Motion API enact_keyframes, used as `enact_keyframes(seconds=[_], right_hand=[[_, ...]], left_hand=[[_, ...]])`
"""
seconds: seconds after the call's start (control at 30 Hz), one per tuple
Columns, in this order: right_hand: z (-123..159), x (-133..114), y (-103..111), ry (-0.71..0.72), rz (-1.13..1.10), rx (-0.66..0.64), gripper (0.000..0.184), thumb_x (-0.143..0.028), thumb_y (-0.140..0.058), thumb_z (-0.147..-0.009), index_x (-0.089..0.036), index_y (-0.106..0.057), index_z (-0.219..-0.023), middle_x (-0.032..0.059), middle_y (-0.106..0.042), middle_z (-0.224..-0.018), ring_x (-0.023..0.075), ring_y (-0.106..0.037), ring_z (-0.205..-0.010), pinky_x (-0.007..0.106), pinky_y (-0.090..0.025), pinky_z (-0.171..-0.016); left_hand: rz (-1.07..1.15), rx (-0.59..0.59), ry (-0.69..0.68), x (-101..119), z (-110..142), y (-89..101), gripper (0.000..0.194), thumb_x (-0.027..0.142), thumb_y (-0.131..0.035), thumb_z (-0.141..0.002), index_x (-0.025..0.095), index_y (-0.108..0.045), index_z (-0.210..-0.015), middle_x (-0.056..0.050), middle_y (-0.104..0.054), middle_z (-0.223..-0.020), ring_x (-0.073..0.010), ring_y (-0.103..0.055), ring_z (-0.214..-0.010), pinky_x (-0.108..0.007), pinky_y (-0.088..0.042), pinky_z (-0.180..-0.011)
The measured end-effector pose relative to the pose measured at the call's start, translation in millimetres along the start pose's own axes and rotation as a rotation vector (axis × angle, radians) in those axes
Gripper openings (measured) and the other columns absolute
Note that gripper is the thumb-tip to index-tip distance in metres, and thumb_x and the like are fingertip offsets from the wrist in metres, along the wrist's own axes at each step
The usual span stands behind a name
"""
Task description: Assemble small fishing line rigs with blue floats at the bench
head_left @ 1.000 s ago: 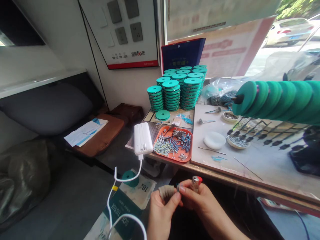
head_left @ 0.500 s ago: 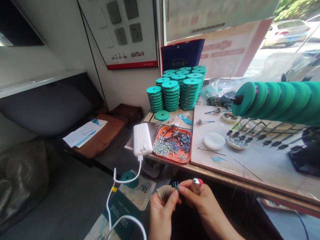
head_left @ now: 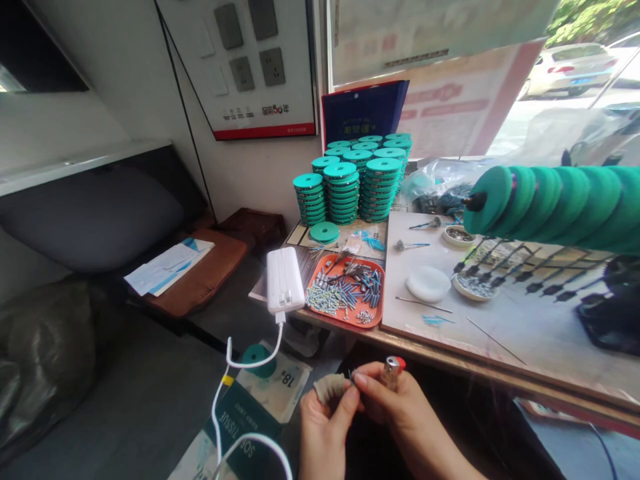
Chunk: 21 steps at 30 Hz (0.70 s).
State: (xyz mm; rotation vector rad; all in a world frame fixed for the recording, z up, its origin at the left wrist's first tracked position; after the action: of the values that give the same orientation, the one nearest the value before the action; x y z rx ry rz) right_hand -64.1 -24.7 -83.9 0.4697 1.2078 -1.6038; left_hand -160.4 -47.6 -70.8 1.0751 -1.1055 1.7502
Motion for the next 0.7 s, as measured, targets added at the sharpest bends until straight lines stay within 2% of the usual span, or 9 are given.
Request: enact_keyframes(seconds=[0.2, 0.43, 0.7], right_hand=[[-0.4, 1.7, -0.9, 0.006, -0.012, 0.001, 0.033, -0.042, -0.076, -0.056, -0.012, -0.062, -0.061, -0.0039, -0.048, -0.044, 0.0050, -0.030, -0.041, 0.022, -0.016, -0.044], [-1.3, 6.4, 2.9, -0.002, -0.023, -0.019, 0.036, -0.035, -0.079, -0.054, -0.013, -0.064, -0.078, -0.0058, -0.048, -0.045, 0.0053, -0.031, -0.041, 0.021, -0.017, -0.044], [-0.9, 0.0, 1.3, 0.056, 0.098, -0.029, 0.032, -0.043, -0.071, -0.062, -0.013, -0.064, -0.072, -0.0050, -0.047, -0.045, 0.0074, -0.034, -0.046, 0.022, -0.025, -0.048]], left_hand=[[0.003, 0.037, -0.006, -0.1, 0.5, 2.0, 0.026, 0.035, -0.074, -0.060, 0.015, -0.060, -0.052, 0.003, -0.055, -0.048, -0.0093, -0.045, -0.047, -0.020, -0.039, -0.051], [0.016, 0.067, -0.019, 1.9, 0.3, 9.6, 0.023, 0.032, -0.073, -0.062, 0.015, -0.060, -0.054, 0.002, -0.055, -0.049, -0.0104, -0.047, -0.049, -0.020, -0.039, -0.052], [-0.063, 0.096, -0.051, -0.2, 0.0, 20.5, 0.024, 0.034, -0.071, -0.064, 0.015, -0.060, -0.055, 0.003, -0.054, -0.049, -0.0091, -0.043, -0.047, -0.020, -0.038, -0.052]])
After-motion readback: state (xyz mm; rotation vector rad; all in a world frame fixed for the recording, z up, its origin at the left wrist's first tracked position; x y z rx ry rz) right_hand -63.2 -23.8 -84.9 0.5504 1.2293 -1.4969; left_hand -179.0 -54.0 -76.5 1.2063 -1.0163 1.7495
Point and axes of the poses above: each hand's wrist, its own z-axis away from the middle knuckle, its own y-axis out of the back of the hand, x = y × z, the point moved 6 cm from there along -z, towards the middle knuckle
